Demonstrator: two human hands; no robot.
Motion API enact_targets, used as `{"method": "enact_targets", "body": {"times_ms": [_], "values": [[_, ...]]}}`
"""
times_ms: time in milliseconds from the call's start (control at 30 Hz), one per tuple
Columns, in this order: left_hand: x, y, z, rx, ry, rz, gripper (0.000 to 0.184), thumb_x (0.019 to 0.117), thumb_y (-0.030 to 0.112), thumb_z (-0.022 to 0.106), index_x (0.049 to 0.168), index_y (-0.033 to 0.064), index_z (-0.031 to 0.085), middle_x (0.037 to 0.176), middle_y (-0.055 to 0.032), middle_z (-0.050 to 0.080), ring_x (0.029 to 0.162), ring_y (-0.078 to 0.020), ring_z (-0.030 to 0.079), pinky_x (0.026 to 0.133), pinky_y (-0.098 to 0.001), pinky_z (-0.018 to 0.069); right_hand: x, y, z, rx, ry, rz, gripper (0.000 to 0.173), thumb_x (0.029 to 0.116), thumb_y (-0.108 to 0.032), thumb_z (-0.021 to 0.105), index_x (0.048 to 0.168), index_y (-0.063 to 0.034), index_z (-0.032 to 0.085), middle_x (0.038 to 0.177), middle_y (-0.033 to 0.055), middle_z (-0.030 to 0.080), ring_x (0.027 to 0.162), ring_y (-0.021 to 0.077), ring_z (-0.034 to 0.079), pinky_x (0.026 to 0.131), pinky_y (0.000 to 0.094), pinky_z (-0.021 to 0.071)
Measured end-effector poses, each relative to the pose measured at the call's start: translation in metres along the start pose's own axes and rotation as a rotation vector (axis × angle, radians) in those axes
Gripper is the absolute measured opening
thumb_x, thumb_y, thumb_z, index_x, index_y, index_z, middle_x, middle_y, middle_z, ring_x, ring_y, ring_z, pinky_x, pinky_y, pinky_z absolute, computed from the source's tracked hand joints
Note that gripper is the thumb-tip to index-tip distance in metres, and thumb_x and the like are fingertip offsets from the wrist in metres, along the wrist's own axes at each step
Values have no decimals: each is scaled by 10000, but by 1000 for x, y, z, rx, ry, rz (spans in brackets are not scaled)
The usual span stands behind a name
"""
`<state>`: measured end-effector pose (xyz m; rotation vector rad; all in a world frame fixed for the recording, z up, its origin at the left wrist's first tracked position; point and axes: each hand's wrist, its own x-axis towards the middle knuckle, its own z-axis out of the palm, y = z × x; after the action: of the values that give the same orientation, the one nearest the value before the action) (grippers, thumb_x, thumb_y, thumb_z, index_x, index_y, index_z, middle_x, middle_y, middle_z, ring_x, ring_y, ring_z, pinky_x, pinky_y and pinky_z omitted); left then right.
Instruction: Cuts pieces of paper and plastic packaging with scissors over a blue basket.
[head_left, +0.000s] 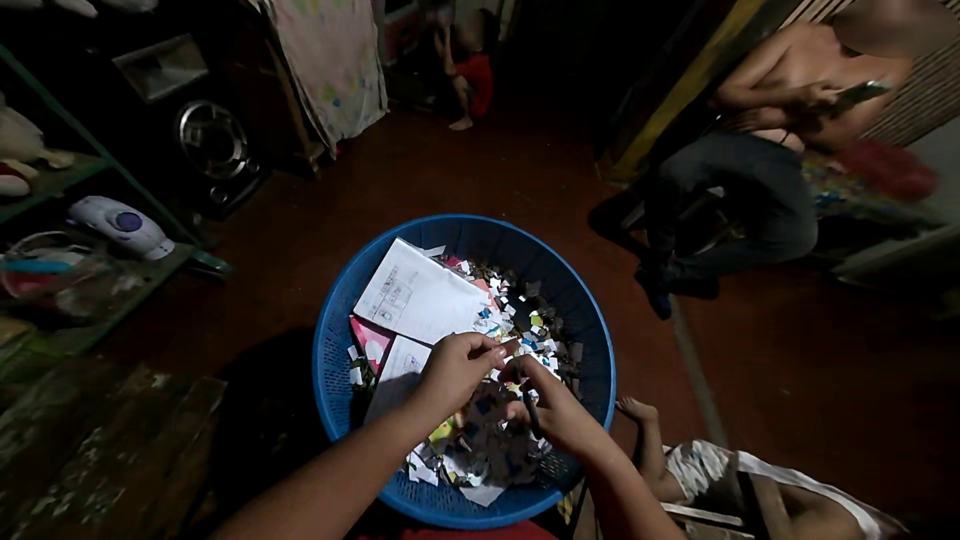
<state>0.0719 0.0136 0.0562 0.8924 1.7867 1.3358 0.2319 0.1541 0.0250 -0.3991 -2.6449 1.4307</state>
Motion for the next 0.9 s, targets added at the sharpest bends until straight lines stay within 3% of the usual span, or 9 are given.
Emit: {"method": "enact_targets", "body": {"times_ms": [100, 300, 467, 633, 767, 900], "values": [[-1, -1, 0, -10, -15, -14, 207, 998, 233, 669, 1028, 34, 719, 911, -7, 712, 825, -43, 663, 811, -249, 546, -1, -1, 2, -13, -19, -10, 757, 865, -702, 623, 1229, -38, 614, 1076, 62, 666, 994, 152, 630, 854, 358, 537], [-1, 2, 0, 40, -45, -40, 180, 998, 210, 663, 1005, 38, 715, 882, 12, 707, 790, -29, 637, 775, -236, 526, -3, -2, 3, 35, -2, -33, 714, 865, -673, 649, 1179, -32, 628, 910, 13, 684, 801, 71, 651, 731, 282, 562], [1, 3, -1, 49, -49, -51, 191, 1006, 225, 652, 1002, 44, 714, 879, 19, 703, 778, -31, 628, 765, -245, 517, -4, -6, 2, 57, 63, 36, 508, 822, -486, 798, 1059, -53, 681, 733, -46, 599, 594, -2, 506, 567, 194, 455], [0, 3, -1, 52, -55, -50, 214, 1005, 245, 658, 998, 39, 714, 878, 13, 708, 778, -33, 631, 762, -247, 518, -6, -9, 1, 92, 94, 96, 431, 789, -406, 845, 1015, -73, 692, 702, -74, 601, 561, -29, 498, 540, 166, 442], [0, 1, -1, 40, -45, -33, 208, 1020, 230, 637, 1026, 38, 718, 900, 17, 724, 805, -27, 647, 793, -248, 525, -4, -9, 0, 130, 84, 105, 484, 797, -476, 827, 1043, -84, 685, 695, -87, 587, 551, -31, 492, 529, 163, 438], [-1, 2, -1, 57, -51, -24, 225, 1051, 203, 576, 1097, 38, 721, 973, -2, 739, 872, -35, 669, 843, -254, 533, -3, -7, -1, 84, 27, 90, 710, 780, -685, 732, 1111, -61, 666, 761, -47, 609, 618, 18, 535, 579, 227, 482]]}}
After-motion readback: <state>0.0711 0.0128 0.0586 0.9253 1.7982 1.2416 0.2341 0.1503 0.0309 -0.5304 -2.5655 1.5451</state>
